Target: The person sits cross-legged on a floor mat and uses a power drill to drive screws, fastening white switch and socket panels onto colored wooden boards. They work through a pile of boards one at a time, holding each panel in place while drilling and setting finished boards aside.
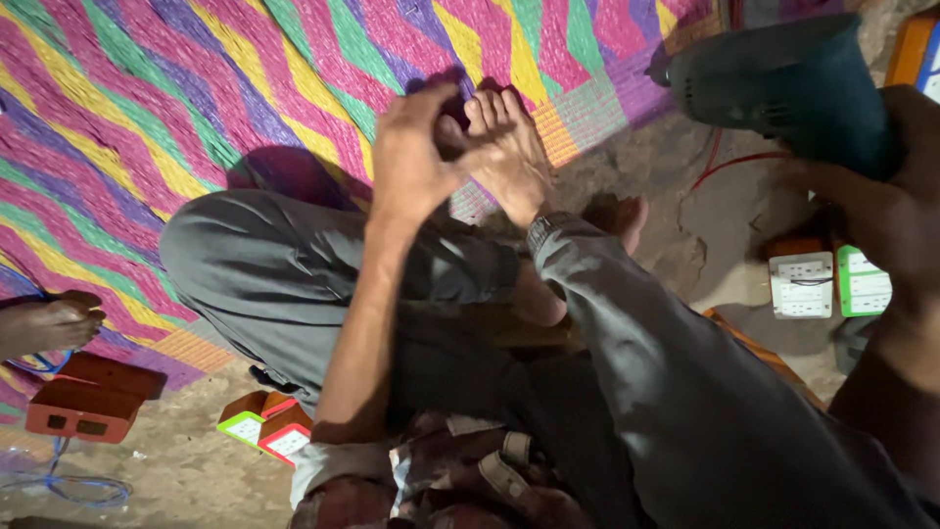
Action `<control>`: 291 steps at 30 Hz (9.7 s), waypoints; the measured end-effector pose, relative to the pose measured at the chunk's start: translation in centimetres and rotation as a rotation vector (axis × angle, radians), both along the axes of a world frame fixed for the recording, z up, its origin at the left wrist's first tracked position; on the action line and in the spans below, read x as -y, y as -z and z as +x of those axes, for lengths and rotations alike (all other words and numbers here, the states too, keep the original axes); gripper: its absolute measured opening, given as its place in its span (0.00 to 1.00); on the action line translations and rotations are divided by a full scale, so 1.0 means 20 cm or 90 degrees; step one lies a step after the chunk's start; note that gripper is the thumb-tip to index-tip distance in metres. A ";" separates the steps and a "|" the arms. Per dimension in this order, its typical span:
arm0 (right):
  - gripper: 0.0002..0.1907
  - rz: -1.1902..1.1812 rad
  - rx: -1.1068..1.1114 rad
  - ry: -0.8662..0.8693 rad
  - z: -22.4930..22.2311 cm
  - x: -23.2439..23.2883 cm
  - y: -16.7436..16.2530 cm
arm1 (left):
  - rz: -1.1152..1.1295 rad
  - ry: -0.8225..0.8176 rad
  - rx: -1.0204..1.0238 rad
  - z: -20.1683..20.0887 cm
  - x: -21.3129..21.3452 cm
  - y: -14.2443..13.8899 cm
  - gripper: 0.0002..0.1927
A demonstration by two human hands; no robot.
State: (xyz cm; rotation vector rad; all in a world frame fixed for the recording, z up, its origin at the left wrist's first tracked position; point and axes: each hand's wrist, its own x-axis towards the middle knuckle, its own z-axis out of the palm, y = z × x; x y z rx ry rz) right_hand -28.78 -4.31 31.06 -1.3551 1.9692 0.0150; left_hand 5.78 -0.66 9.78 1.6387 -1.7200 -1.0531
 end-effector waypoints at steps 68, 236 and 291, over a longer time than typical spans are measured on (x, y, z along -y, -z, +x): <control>0.22 0.004 -0.140 -0.183 0.01 0.01 0.00 | 0.204 -0.304 -0.566 -0.24 -0.10 0.33 0.05; 0.25 -0.143 -0.032 -0.161 -0.09 -0.02 -0.05 | -0.107 -0.176 -0.102 -0.08 0.09 -0.04 0.09; 0.25 -0.670 0.093 0.040 -0.32 -0.47 0.57 | 0.043 0.607 -0.152 -2.54 0.15 -1.08 0.49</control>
